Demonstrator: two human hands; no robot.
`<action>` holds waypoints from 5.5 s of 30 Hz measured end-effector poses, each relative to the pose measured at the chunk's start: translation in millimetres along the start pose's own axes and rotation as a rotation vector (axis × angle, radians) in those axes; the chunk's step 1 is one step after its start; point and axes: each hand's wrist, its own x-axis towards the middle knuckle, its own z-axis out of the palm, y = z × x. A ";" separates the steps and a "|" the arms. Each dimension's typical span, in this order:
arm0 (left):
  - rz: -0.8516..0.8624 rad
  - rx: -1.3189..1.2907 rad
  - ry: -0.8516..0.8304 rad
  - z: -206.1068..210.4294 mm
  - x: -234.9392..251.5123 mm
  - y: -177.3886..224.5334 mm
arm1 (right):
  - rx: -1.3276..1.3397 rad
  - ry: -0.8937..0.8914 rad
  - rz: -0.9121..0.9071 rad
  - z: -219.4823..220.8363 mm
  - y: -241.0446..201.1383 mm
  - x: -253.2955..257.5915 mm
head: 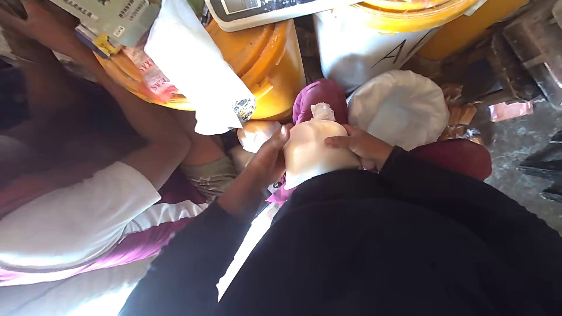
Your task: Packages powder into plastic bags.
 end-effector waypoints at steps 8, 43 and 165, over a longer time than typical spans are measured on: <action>-0.031 -0.138 -0.044 18.1 -38.4 -1.9 | -0.149 -0.011 -0.336 9.5 -4.2 -32.2; 0.391 -0.345 -0.006 25.6 -2.7 1.9 | 0.214 -0.116 -0.519 5.1 13.5 -29.5; 0.692 0.167 -0.035 -43.9 15.1 -18.5 | -0.109 -0.086 -0.443 -33.1 6.1 1.1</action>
